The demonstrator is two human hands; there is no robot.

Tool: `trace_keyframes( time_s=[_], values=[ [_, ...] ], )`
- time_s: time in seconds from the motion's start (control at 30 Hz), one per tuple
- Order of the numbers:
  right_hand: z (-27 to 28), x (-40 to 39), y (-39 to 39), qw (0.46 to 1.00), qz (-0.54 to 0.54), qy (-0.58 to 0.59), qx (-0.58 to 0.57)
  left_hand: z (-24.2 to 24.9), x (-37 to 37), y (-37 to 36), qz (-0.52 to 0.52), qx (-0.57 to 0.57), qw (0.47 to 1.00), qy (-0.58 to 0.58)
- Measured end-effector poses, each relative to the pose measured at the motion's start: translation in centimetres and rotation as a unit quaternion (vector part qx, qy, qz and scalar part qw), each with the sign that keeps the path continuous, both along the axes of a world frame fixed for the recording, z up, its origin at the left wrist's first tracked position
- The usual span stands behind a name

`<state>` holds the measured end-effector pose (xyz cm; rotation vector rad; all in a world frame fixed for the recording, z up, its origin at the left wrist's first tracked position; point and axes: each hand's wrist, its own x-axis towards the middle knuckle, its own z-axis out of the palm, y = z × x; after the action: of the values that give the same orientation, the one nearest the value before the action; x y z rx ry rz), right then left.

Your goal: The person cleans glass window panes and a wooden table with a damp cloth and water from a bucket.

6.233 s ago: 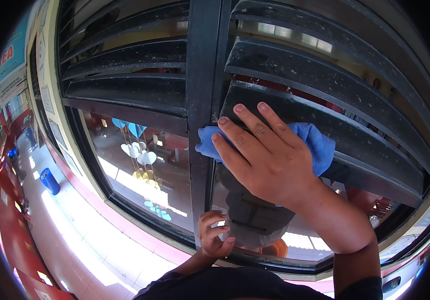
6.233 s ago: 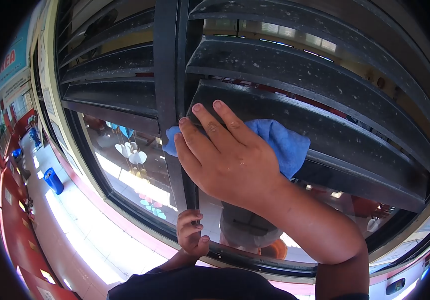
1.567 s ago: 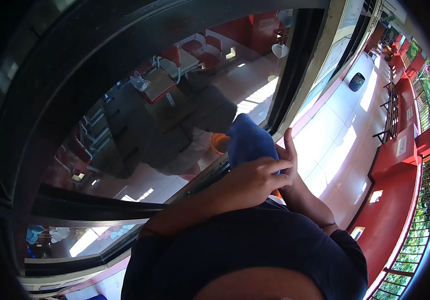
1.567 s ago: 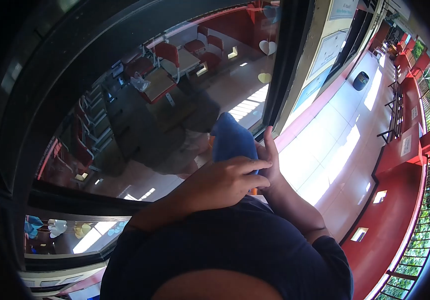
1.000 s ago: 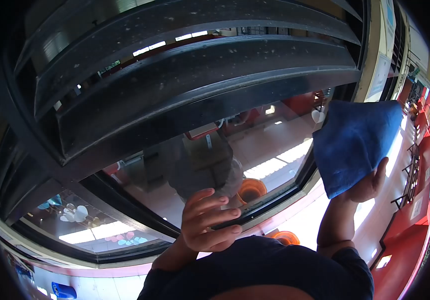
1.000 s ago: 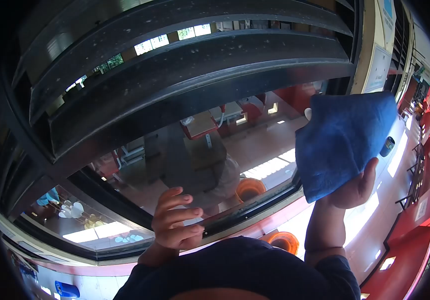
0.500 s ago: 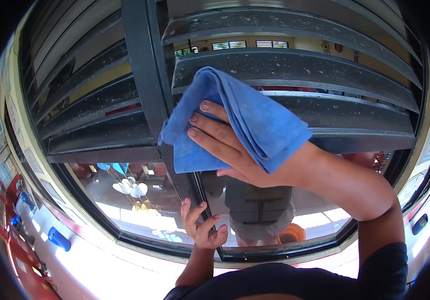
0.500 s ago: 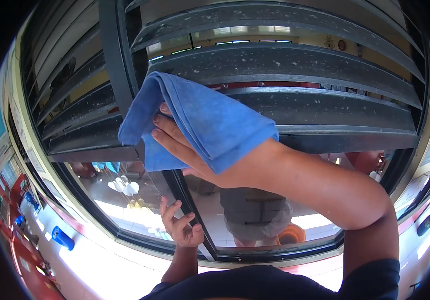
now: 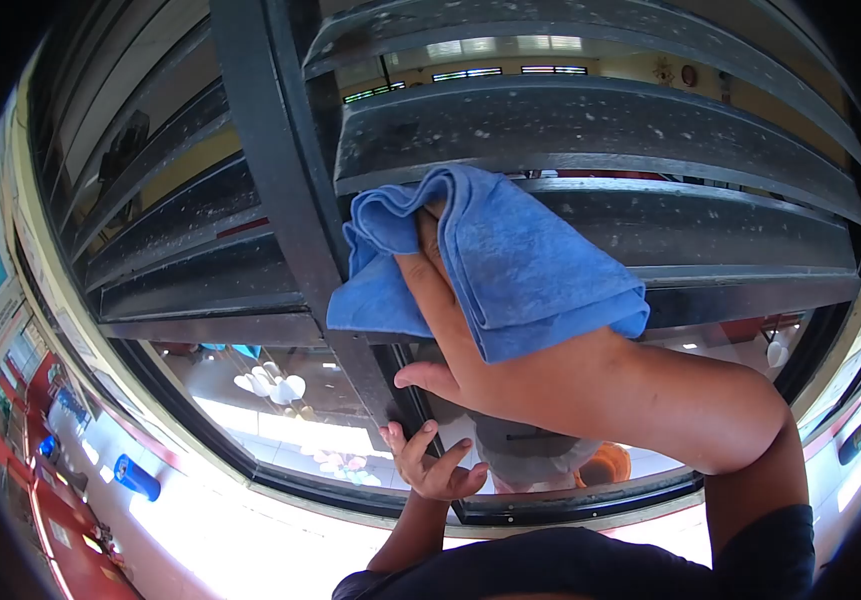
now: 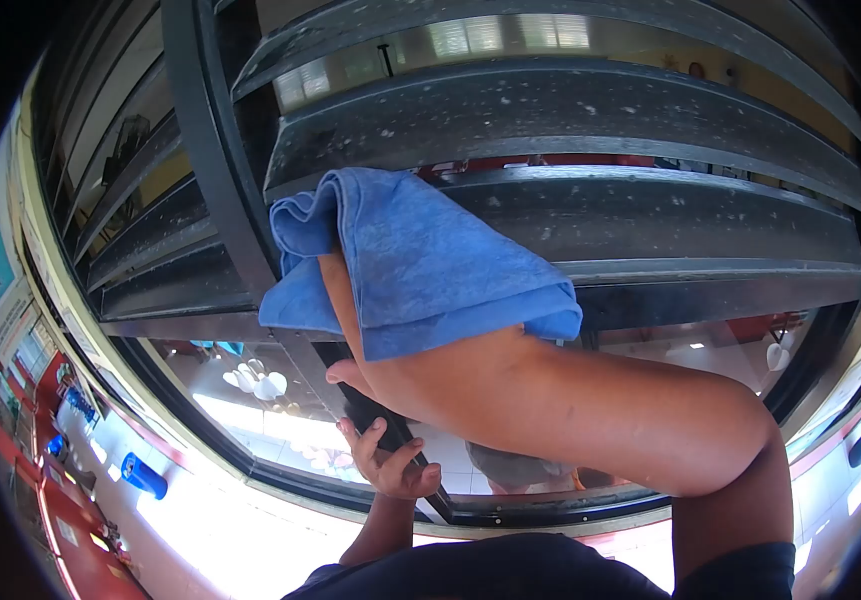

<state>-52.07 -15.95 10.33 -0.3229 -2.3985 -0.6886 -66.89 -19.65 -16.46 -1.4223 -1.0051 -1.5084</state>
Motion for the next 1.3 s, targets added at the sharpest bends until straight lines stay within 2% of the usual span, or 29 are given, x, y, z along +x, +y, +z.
trace_keyframes(
  time_s=[0.17,0.2,0.27,0.43,0.53,0.67,0.73,0.83,0.93,0.97,1.07,1.13,1.2,1.3],
  values=[
    [2.2,-1.8,-1.0,0.988,-0.02,-0.036,-0.149,1.2,-0.2,-0.2,0.019,0.005,0.999,0.048],
    [2.7,-1.6,-1.0,0.984,-0.012,-0.048,-0.172,0.6,-0.1,-0.2,0.02,-0.008,1.0,0.012],
    [2.5,-1.1,-1.1,0.986,-0.012,-0.05,-0.157,0.2,-0.1,-0.1,0.026,-0.014,1.0,0.004],
    [1.4,1.2,-1.2,1.0,-0.021,-0.021,-0.006,0.3,-0.3,-0.1,0.036,-0.022,0.999,0.006],
    [0.7,1.1,0.0,0.999,0.042,0.011,-0.015,0.1,-0.4,-0.1,0.024,-0.009,1.0,-0.005],
    [0.2,-0.2,-0.2,0.996,0.046,0.053,-0.055,0.1,-0.4,-0.4,0.031,-0.04,0.999,0.003],
    [0.2,0.4,0.2,0.993,0.055,0.073,-0.079,1.1,-0.1,-0.4,0.071,-0.027,0.996,0.037],
    [0.5,2.2,0.2,0.991,0.023,0.062,-0.113,1.4,-0.2,-0.3,0.061,-0.019,0.997,0.038],
    [2.0,8.0,-0.6,0.99,-0.07,0.054,-0.109,1.2,-0.4,-0.4,0.053,-0.015,0.998,0.03],
    [1.6,11.0,-1.3,0.972,-0.147,0.103,-0.149,1.2,-0.2,-0.3,0.042,-0.013,0.999,0.028],
    [0.3,15.5,0.0,0.967,-0.215,0.132,-0.044,1.1,0.0,-0.4,0.027,-0.005,1.0,0.014],
    [0.5,15.0,0.6,0.976,-0.184,0.109,0.026,1.1,0.0,-0.2,0.037,-0.008,0.999,0.019],
    [0.4,13.1,-0.1,0.976,-0.16,0.149,-0.006,1.3,0.0,-0.6,0.038,-0.018,0.999,0.023],
    [1.4,10.6,-0.2,0.987,-0.066,0.124,-0.073,1.3,0.0,-0.3,0.011,-0.007,1.0,0.014]
  ],
)
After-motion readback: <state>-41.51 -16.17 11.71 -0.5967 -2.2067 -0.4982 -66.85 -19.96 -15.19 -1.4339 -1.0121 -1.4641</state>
